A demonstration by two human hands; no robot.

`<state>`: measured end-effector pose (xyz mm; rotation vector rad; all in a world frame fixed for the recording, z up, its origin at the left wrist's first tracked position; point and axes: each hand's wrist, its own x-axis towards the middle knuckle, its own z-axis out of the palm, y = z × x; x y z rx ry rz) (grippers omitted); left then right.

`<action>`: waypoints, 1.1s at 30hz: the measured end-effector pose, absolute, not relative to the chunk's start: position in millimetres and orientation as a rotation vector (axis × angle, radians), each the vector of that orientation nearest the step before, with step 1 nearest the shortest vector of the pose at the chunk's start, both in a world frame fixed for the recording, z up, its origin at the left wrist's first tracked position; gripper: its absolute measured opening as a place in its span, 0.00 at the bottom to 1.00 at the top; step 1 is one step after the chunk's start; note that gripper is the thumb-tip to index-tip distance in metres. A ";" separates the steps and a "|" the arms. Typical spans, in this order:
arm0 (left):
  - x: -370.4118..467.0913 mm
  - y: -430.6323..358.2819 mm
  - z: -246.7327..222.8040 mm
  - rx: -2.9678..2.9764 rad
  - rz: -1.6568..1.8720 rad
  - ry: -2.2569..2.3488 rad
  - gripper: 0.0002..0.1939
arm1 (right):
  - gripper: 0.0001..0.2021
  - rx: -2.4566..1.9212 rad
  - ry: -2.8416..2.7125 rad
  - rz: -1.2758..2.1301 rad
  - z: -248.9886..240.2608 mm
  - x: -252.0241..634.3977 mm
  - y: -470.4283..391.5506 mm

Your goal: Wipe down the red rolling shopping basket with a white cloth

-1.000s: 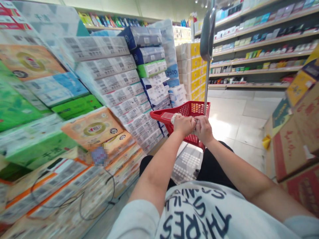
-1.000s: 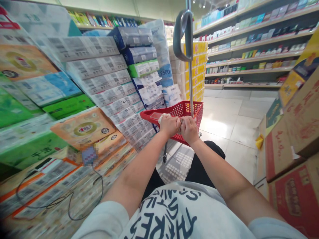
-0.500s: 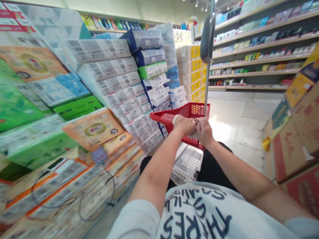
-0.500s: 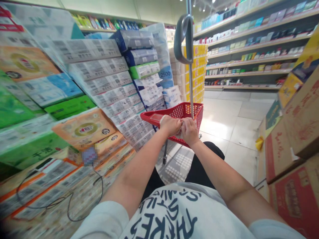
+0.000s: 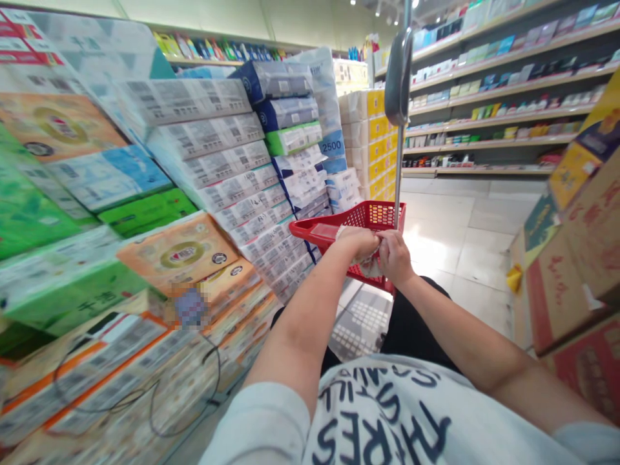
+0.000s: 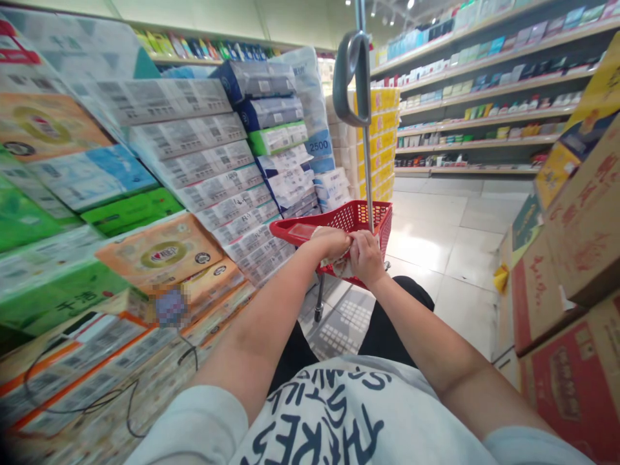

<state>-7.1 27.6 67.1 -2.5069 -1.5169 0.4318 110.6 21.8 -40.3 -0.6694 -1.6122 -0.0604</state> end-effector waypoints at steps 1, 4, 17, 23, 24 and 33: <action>-6.2 28.9 68.0 -2.519 0.457 -1.505 0.18 | 0.12 -0.670 -1.615 -0.068 -40.4 111.1 21.3; -1.8 33.1 70.5 -2.568 0.531 -1.489 0.19 | 0.12 -0.668 -1.617 -0.083 -39.8 113.1 19.7; -3.8 11.2 54.6 -2.366 0.014 -1.497 0.22 | 0.11 -0.691 -1.592 -0.071 -39.7 113.7 23.5; -8.8 12.1 42.2 -2.351 -0.131 -1.375 0.19 | 0.12 -0.702 -1.594 -0.069 -41.9 114.2 24.9; -9.2 11.3 37.7 -2.332 -0.196 -1.366 0.20 | 0.12 -0.705 -1.594 -0.069 -42.1 114.2 25.1; -10.0 -0.4 7.7 -2.137 -0.583 -1.515 0.20 | 0.11 -0.720 -1.595 -0.056 -41.0 114.7 23.2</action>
